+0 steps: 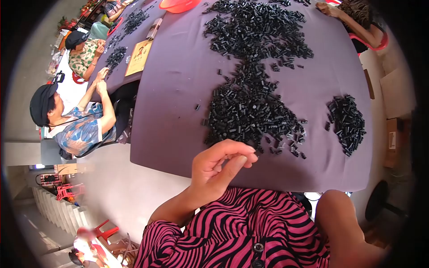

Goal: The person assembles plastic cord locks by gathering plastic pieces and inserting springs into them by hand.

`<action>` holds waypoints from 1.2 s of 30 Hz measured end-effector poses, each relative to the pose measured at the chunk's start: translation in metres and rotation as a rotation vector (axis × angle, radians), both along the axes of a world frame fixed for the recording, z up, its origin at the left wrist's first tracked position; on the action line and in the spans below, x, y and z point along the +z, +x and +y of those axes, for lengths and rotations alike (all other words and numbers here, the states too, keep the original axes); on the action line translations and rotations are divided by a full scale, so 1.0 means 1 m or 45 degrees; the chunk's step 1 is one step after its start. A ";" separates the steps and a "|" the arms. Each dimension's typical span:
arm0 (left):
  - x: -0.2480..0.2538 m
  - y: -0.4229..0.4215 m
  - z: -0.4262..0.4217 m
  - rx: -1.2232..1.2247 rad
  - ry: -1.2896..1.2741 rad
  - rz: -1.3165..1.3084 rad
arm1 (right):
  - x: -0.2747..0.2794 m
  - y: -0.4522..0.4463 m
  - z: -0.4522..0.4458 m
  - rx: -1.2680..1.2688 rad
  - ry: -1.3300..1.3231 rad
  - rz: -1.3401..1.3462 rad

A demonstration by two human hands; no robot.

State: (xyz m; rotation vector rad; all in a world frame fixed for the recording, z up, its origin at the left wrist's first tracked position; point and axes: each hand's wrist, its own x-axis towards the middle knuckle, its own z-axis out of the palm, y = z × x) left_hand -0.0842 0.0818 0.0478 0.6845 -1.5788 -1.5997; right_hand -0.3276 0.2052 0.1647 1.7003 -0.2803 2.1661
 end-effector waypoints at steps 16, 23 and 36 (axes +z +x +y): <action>-0.013 0.014 -0.007 0.192 0.111 -0.069 | 0.004 0.004 -0.014 -0.054 -0.238 0.083; -0.024 0.011 -0.013 0.246 0.122 -0.076 | -0.014 0.027 -0.019 -0.133 -0.326 0.255; -0.075 -0.017 -0.050 0.195 -0.951 -0.723 | -0.160 -0.013 -0.022 -0.289 1.555 0.157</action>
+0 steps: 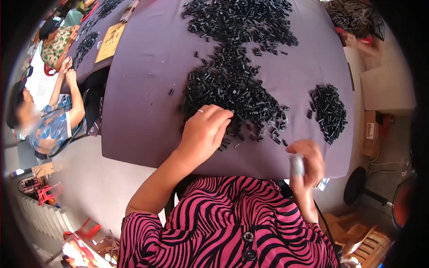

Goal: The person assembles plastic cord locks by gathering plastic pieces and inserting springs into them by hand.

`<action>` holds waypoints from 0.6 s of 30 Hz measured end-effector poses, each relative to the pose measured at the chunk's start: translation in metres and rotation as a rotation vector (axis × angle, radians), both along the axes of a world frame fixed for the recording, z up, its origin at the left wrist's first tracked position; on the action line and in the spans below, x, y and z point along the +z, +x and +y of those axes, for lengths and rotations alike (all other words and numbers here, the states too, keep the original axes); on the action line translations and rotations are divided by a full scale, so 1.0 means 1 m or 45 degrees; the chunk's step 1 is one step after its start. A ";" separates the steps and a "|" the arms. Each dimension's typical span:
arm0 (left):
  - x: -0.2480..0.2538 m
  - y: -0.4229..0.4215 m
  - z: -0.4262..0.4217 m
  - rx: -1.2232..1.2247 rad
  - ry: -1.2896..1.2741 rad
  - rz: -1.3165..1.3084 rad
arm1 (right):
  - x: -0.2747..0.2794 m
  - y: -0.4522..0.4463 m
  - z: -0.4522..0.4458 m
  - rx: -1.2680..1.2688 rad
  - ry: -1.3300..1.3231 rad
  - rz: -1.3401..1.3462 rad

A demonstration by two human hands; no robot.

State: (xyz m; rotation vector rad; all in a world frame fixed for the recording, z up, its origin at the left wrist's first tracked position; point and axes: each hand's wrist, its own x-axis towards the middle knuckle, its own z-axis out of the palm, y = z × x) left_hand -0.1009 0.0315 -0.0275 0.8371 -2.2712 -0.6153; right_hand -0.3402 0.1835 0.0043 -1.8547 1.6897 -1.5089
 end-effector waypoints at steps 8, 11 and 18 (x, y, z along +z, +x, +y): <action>-0.007 -0.010 -0.003 -0.194 -0.235 -0.431 | -0.047 0.004 0.005 -0.051 0.500 0.045; 0.007 -0.010 -0.001 -0.227 -0.163 -0.566 | -0.050 0.008 -0.014 -0.024 0.398 0.136; 0.001 -0.004 0.002 -0.194 -0.145 -0.573 | -0.045 0.014 -0.029 0.089 0.428 0.342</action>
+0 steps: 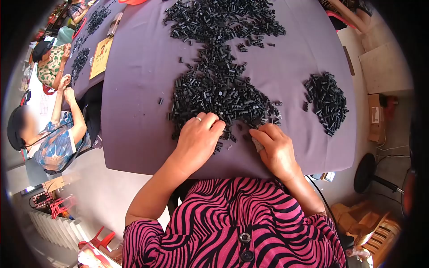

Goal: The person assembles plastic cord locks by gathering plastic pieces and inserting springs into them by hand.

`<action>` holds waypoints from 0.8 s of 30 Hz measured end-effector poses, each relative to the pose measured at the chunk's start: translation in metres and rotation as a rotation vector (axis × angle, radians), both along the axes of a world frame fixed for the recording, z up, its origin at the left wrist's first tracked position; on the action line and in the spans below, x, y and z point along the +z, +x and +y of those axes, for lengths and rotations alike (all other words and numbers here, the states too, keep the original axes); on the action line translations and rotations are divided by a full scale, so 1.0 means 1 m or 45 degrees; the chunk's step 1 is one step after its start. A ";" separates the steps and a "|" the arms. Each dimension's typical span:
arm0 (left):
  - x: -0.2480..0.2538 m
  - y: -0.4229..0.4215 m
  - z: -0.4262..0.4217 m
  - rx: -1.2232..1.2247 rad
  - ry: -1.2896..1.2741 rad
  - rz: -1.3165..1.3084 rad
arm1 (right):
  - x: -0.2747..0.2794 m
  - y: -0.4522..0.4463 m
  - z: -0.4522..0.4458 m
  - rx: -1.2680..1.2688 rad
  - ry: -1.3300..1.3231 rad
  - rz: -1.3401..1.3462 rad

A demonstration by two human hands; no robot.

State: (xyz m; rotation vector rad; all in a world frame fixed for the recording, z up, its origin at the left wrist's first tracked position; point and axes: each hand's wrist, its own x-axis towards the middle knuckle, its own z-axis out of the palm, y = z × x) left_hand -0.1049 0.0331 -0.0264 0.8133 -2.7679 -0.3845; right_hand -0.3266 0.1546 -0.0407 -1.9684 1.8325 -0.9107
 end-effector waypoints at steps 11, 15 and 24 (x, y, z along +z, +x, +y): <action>-0.005 -0.043 0.008 -0.181 0.000 0.229 | -0.002 0.004 0.018 -0.008 -0.153 0.106; -0.008 -0.056 0.005 -0.178 -0.091 0.061 | -0.006 0.003 0.022 -0.007 -0.179 0.060; -0.003 -0.037 0.001 -0.197 -0.034 0.028 | -0.009 -0.006 0.028 0.002 -0.178 -0.118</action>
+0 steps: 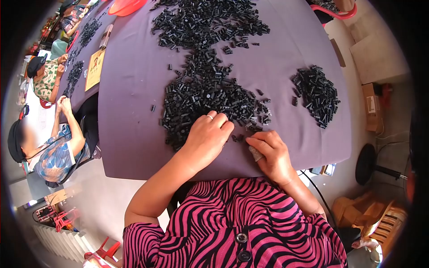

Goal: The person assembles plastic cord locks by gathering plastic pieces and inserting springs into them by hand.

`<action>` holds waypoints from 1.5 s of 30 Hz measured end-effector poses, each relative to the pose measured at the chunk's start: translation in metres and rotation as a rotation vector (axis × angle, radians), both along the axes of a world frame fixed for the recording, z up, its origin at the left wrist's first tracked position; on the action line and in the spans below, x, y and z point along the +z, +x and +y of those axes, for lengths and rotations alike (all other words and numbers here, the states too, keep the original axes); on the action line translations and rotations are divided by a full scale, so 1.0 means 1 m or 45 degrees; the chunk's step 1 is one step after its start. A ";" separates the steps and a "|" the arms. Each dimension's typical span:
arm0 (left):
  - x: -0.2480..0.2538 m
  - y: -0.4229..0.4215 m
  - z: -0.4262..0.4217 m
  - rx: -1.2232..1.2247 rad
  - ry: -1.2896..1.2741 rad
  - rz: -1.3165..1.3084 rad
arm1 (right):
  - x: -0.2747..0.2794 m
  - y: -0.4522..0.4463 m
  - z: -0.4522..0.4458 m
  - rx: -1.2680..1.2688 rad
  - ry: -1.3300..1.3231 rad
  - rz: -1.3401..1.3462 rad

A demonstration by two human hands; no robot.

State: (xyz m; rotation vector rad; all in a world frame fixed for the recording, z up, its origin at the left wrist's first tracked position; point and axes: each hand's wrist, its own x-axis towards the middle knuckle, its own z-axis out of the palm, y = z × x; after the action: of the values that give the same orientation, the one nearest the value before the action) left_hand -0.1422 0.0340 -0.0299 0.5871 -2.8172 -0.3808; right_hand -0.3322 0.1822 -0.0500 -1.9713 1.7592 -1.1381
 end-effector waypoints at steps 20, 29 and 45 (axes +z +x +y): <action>0.005 -0.015 -0.002 0.047 0.021 0.208 | 0.008 -0.029 -0.049 -0.175 0.254 -0.185; -0.006 -0.013 -0.012 0.076 0.015 0.131 | -0.003 -0.058 -0.010 -0.457 0.183 -0.438; 0.011 -0.018 -0.018 0.183 0.067 0.353 | 0.010 -0.082 -0.035 -0.602 0.142 -0.128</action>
State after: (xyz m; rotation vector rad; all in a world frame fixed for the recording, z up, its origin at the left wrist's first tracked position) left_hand -0.1604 0.0159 -0.0187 0.6856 -2.4912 -0.4698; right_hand -0.4144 0.1473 -0.0401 -1.4446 2.2464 -1.2129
